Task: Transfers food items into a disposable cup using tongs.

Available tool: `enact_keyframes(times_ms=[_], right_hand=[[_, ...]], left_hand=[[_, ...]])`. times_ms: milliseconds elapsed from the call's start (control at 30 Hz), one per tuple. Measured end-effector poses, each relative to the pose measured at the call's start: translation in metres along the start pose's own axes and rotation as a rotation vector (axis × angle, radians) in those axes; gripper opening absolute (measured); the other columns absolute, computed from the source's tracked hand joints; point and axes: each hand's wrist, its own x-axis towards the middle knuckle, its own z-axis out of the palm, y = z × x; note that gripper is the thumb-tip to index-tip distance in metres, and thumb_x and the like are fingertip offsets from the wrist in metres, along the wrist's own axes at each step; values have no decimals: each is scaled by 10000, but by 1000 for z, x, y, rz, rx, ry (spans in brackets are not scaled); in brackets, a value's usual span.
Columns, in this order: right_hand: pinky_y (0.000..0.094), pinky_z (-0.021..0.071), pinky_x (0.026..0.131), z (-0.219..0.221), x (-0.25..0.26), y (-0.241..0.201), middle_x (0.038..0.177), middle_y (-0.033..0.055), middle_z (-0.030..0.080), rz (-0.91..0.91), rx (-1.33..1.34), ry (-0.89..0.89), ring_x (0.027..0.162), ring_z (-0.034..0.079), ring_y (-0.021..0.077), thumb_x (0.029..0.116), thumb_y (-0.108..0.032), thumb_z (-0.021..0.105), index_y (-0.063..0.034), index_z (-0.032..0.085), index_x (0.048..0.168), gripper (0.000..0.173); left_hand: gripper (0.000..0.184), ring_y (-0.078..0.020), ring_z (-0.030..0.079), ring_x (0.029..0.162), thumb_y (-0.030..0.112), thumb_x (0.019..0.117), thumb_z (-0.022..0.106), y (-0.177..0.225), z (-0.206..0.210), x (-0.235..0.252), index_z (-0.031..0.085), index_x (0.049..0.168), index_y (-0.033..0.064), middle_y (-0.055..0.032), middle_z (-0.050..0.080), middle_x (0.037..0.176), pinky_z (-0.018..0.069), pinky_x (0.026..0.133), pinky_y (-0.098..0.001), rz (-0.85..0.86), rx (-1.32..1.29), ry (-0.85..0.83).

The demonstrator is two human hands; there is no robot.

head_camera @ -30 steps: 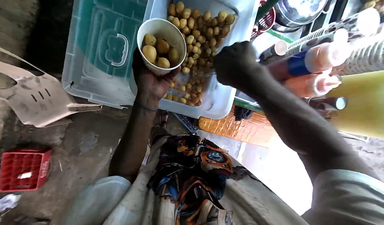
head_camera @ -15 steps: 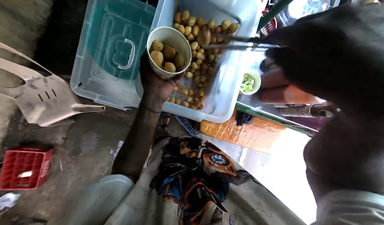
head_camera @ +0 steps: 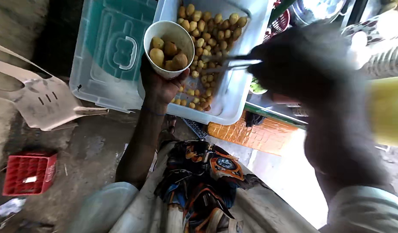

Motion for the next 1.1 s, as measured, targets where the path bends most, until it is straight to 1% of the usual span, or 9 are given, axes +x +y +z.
enact_keyframes(times_ms=[100, 233, 367, 500, 700, 833, 933, 1000, 1100], right_hand=[[636, 482, 726, 55, 57, -45, 991, 257, 673, 70, -138, -410, 961, 655, 470, 949, -157, 631, 17, 693, 926, 186], [596, 510, 737, 103, 78, -54, 1061, 257, 658, 38, -186, -531, 991, 656, 447, 912, -58, 653, 38, 671, 1012, 140], [662, 488, 757, 41, 42, -32, 976, 259, 684, 8, -91, -346, 968, 662, 492, 984, -94, 595, 15, 688, 959, 145], [722, 482, 749, -20, -20, 10, 1027, 262, 670, -28, 62, 117, 973, 657, 493, 1066, -306, 461, -73, 667, 1164, 326], [539, 507, 669, -43, -66, -13, 969, 161, 670, -59, 253, 206, 828, 656, 296, 1053, -358, 496, -82, 652, 1237, 367], [302, 571, 759, -26, -79, 24, 1022, 34, 676, 71, 498, 168, 832, 642, 44, 1062, -361, 502, -98, 614, 1308, 377], [464, 571, 739, -8, -45, 28, 978, 105, 681, 16, 248, 73, 871, 677, 227, 983, -354, 619, -93, 681, 1144, 312], [638, 453, 613, 9, -5, -10, 776, 222, 628, -36, -41, -110, 773, 647, 459, 905, -228, 650, -34, 645, 818, 213], [567, 465, 619, 58, 38, -59, 828, 223, 627, -10, -240, -499, 817, 648, 430, 906, -61, 630, 29, 640, 807, 134]], left_hand=[[694, -374, 688, 922, 663, 1032, 171, 0, 0, -1, 474, 1326, 112, -229, 615, 1179, 615, 690, -513, -5, -27, -18], [696, -379, 684, 903, 649, 1035, 164, 1, -3, 0, 468, 1325, 95, -245, 602, 1183, 611, 673, -515, -2, -36, -45], [671, -362, 675, 921, 651, 1032, 191, 0, -3, 1, 472, 1319, 113, -215, 597, 1182, 610, 688, -524, 1, -25, -34], [642, -359, 682, 908, 625, 1049, 201, 0, 0, 1, 491, 1309, 114, -211, 610, 1173, 614, 699, -528, 25, 19, 0], [660, -372, 675, 936, 632, 1047, 174, -2, 0, -1, 480, 1315, 113, -219, 607, 1175, 608, 705, -535, 15, 12, -10], [717, -377, 686, 914, 665, 1032, 137, -1, -3, 0, 463, 1325, 97, -236, 607, 1176, 617, 692, -511, 9, -4, -23], [709, -378, 695, 892, 673, 1029, 171, 1, 3, -1, 477, 1314, 101, -236, 622, 1154, 621, 678, -522, -5, 5, 51], [719, -385, 691, 937, 696, 1016, 171, 1, 3, -1, 459, 1343, 124, -233, 613, 1184, 616, 701, -540, -25, -2, 67], [745, -380, 683, 906, 696, 1015, 127, 1, 0, 0, 449, 1341, 108, -240, 602, 1171, 613, 691, -530, -13, 10, 14]])
